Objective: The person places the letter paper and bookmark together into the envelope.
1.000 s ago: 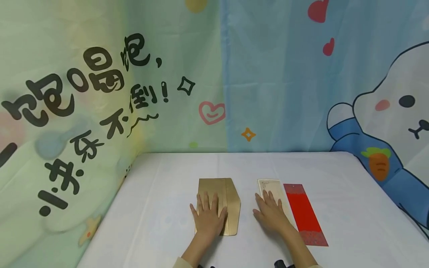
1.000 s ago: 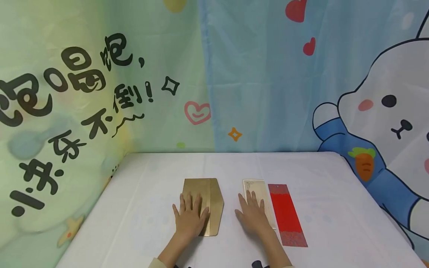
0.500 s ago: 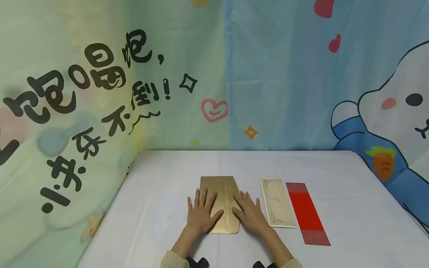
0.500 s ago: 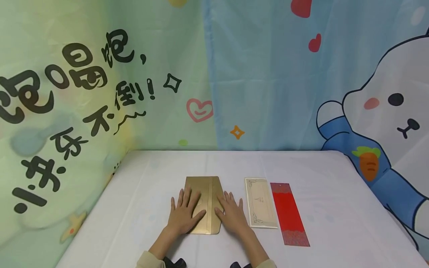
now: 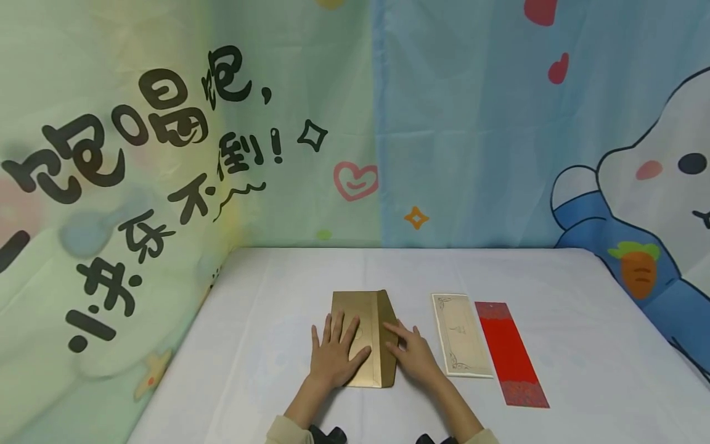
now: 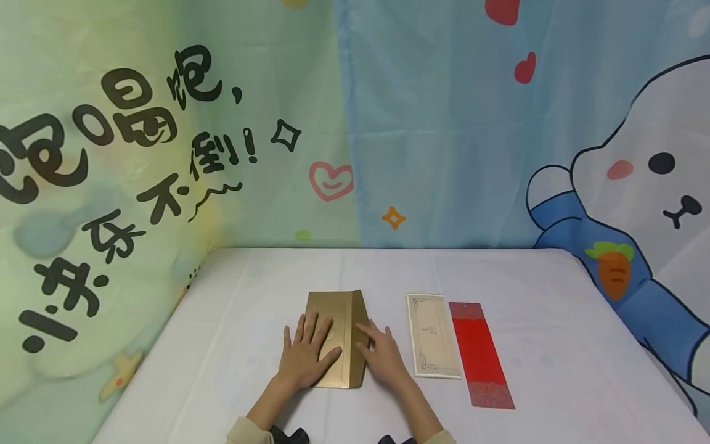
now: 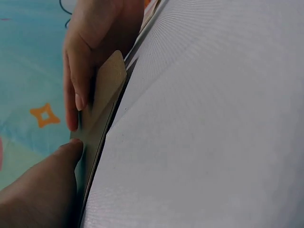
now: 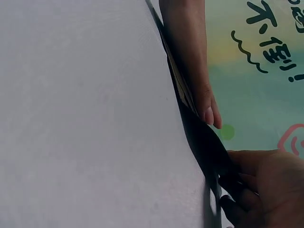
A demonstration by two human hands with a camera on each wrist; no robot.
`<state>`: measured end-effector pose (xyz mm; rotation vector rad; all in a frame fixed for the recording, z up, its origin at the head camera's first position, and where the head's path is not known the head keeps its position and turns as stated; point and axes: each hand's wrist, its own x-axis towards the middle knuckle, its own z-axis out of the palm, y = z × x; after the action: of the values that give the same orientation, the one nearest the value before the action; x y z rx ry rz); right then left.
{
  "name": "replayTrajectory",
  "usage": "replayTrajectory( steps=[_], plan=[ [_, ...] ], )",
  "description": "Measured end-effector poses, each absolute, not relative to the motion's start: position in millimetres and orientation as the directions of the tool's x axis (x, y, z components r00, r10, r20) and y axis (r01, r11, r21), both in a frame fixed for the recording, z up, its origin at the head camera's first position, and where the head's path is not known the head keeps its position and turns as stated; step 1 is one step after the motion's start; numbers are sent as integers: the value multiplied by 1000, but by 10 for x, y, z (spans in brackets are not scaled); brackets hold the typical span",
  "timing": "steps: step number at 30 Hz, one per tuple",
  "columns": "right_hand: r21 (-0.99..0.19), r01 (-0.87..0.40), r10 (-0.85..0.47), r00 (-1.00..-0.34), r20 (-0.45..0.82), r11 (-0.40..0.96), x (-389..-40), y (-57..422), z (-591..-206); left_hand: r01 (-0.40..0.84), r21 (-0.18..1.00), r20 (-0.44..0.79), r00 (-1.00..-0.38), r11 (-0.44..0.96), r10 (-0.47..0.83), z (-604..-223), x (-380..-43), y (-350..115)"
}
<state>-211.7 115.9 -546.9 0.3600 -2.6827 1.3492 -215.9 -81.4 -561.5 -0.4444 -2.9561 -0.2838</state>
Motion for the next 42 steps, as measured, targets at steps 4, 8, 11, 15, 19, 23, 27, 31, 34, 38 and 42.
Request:
replayTrajectory(
  steps=[4,8,11,15,19,23,27,31,34,38,42],
  plan=[
    [-794,-236,-156,-971,179,560,-2115,1138,-5469,311,179,168,-944,933,283,-5608,-2149,-811],
    [-845,-208,-139,-977,160,493,-2132,1123,-5472,308,175,177,-944,935,278,-5610,-2149,-818],
    [-921,-170,-136,-982,129,352,-2150,1110,-5478,302,180,172,-947,936,272,-5623,-2155,-826],
    [-984,-98,-166,-983,73,149,-2146,1101,-5461,302,197,165,-948,933,272,-5637,-2160,-833],
    [-998,-15,-210,-978,2,62,-2135,1111,-5431,322,208,182,-941,924,287,-5630,-2157,-843],
    [-990,106,-353,-933,-66,-96,-2128,1139,-5396,339,203,186,-935,919,303,-5625,-2158,-852],
    [-968,192,-482,-871,-92,-164,-2141,1178,-5389,344,201,167,-935,917,314,-5621,-2163,-861],
    [-965,205,-538,-839,-85,-166,-2173,1215,-5429,337,223,155,-939,915,308,-5599,-2165,-859],
    [-970,185,-559,-826,-66,-159,-2188,1231,-5457,321,258,155,-945,911,289,-5583,-2171,-849],
    [-979,154,-571,-819,-50,-135,-2193,1247,-5465,294,301,160,-953,907,255,-5565,-2193,-820],
    [-981,145,-578,-814,-46,-127,-2189,1258,-5462,254,356,175,-963,899,203,-5532,-2228,-776]
  ],
)
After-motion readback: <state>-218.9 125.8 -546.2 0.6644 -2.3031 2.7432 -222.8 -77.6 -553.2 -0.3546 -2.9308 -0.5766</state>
